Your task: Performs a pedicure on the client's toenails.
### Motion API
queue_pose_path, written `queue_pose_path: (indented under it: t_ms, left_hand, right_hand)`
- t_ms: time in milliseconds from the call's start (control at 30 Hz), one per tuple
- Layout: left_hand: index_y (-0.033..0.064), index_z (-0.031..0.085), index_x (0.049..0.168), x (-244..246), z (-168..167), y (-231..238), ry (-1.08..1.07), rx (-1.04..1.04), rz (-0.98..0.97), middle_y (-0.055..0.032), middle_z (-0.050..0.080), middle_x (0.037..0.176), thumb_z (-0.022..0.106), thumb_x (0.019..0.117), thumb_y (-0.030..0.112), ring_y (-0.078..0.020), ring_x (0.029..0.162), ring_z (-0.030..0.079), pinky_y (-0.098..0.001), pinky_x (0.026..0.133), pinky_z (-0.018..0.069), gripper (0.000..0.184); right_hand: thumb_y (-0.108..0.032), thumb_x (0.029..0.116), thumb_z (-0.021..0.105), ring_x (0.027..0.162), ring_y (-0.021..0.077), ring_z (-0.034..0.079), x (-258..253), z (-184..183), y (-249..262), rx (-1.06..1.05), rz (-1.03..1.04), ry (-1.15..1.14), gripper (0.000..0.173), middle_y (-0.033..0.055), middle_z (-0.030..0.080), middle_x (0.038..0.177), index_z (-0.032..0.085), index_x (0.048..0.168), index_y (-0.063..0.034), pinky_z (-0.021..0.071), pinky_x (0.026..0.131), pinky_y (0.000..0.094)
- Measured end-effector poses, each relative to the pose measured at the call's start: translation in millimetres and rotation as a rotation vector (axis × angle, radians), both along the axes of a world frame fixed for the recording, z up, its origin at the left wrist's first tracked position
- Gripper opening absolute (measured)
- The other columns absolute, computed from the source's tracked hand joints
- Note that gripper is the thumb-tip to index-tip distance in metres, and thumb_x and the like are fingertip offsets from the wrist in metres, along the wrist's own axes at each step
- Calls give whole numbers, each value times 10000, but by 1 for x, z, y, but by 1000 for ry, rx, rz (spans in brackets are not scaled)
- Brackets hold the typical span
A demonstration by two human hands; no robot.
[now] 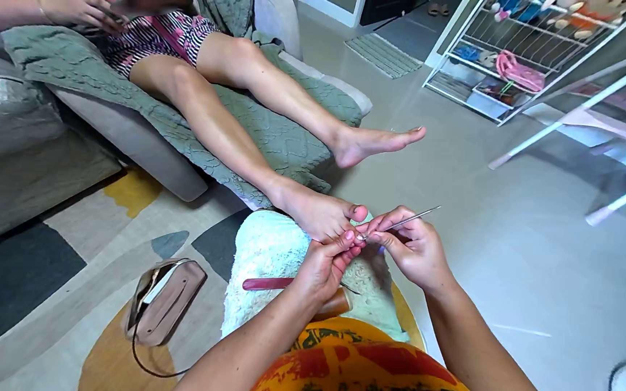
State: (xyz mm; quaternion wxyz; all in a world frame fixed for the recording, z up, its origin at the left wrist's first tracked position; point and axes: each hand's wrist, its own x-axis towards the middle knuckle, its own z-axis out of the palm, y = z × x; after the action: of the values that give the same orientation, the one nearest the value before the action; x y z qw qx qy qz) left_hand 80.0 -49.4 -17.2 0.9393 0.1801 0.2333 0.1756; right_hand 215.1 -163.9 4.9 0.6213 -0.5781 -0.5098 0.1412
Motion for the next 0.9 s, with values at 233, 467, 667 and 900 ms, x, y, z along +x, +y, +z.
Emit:
queue_pose_path:
  t_ms: [233, 467, 667, 900]
  left_hand:
    - [-31, 648, 973, 0, -1, 0, -9, 0, 3, -153, 714, 900, 605, 968, -57, -191, 821, 723, -310, 822, 612, 51]
    - [-34, 660, 962, 2, -2, 1, -1, -3, -2, -151, 718, 892, 624, 957, -59, -191, 815, 725, -306, 817, 615, 44]
    - [-35, 661, 964, 1, -1, 1, -2, 12, -1, -154, 718, 900, 622, 960, -52, -192, 819, 724, -309, 815, 613, 42]
    - [-32, 659, 974, 1, -2, 1, 1, 13, -4, -155, 718, 902, 634, 956, -46, -189, 816, 723, -304, 805, 613, 33]
  right_hand:
    - [3, 931, 671, 916, 153, 751, -3, -1, 0, -3, -17, 25, 115, 63, 764, 978, 617, 1011, -60, 628, 811, 276]
    - [16, 925, 667, 899, 134, 748, -1, -4, 2, -8, -37, 39, 125, 52, 761, 965, 610, 1006, -60, 625, 807, 263]
    - [9, 927, 670, 908, 155, 750, -1, -3, 2, 6, -19, 38, 110, 63, 759, 971, 623, 1003, -55, 631, 820, 287]
    - [1, 926, 665, 907, 140, 748, -1, 1, 1, -18, -26, -6, 103, 49, 758, 970, 620, 1000, -55, 631, 808, 277]
